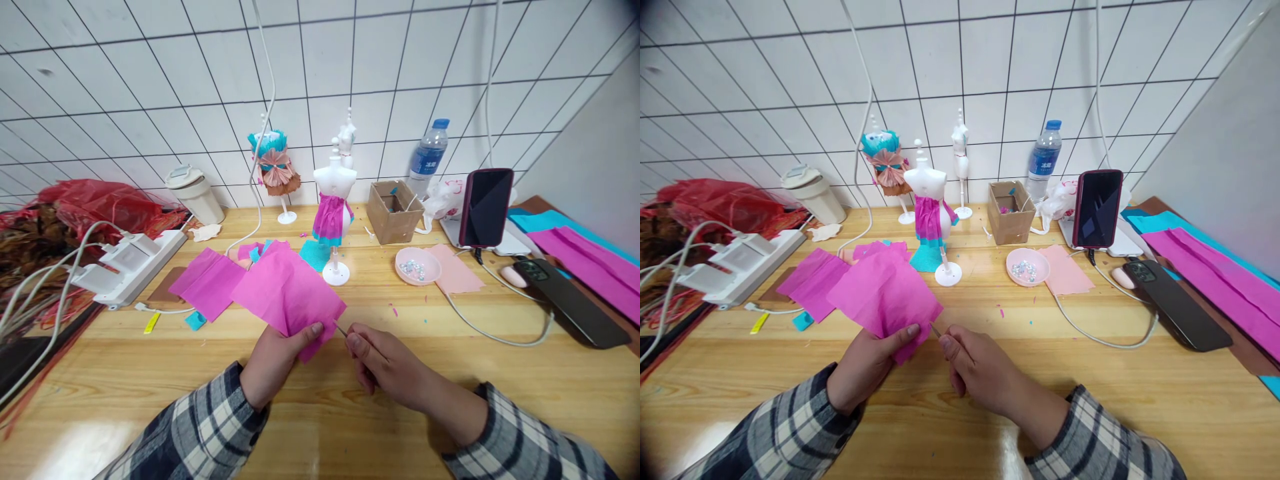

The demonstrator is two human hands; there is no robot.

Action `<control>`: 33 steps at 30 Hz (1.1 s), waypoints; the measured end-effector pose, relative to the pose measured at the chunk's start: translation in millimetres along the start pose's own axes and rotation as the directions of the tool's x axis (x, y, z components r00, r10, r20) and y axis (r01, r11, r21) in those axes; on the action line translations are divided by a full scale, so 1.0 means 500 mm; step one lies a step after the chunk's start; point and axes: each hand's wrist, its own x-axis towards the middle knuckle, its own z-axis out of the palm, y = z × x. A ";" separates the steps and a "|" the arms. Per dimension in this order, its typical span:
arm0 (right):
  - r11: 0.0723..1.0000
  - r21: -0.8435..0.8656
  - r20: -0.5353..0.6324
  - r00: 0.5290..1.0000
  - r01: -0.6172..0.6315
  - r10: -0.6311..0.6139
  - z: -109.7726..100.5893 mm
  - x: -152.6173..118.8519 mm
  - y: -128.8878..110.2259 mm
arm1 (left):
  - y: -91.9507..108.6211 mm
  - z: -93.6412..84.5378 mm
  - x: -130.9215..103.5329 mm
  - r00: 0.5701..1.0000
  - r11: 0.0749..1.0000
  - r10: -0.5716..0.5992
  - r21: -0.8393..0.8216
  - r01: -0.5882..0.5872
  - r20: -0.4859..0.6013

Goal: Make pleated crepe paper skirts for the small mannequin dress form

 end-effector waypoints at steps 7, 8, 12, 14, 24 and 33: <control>1.000 -0.022 0.008 1.000 0.015 -0.015 0.002 -0.001 0.007 | 0.000 -0.007 0.003 0.999 1.000 0.001 0.025 -0.002 0.045; 0.999 -0.027 0.005 1.000 0.019 -0.018 0.002 -0.001 0.006 | -0.001 -0.008 0.003 0.999 1.000 -0.005 0.016 0.005 0.038; 0.999 -0.037 -0.004 1.000 0.024 -0.024 0.001 -0.002 0.004 | -0.003 -0.007 0.004 0.999 0.999 -0.003 -0.033 0.004 0.041; 0.998 -0.054 0.000 1.000 0.026 -0.026 0.001 -0.001 0.002 | -0.003 -0.006 0.004 0.999 1.000 0.001 -0.029 0.001 0.040; 0.997 -0.077 -0.002 1.000 0.004 -0.004 0.003 0.000 -0.004 | -0.001 0.001 0.001 1.000 0.997 0.020 0.079 -0.019 -0.011; 0.999 -0.038 -0.026 1.000 0.004 -0.005 0.005 -0.002 -0.002 | 0.003 0.006 -0.001 0.998 0.998 0.021 0.064 -0.018 -0.052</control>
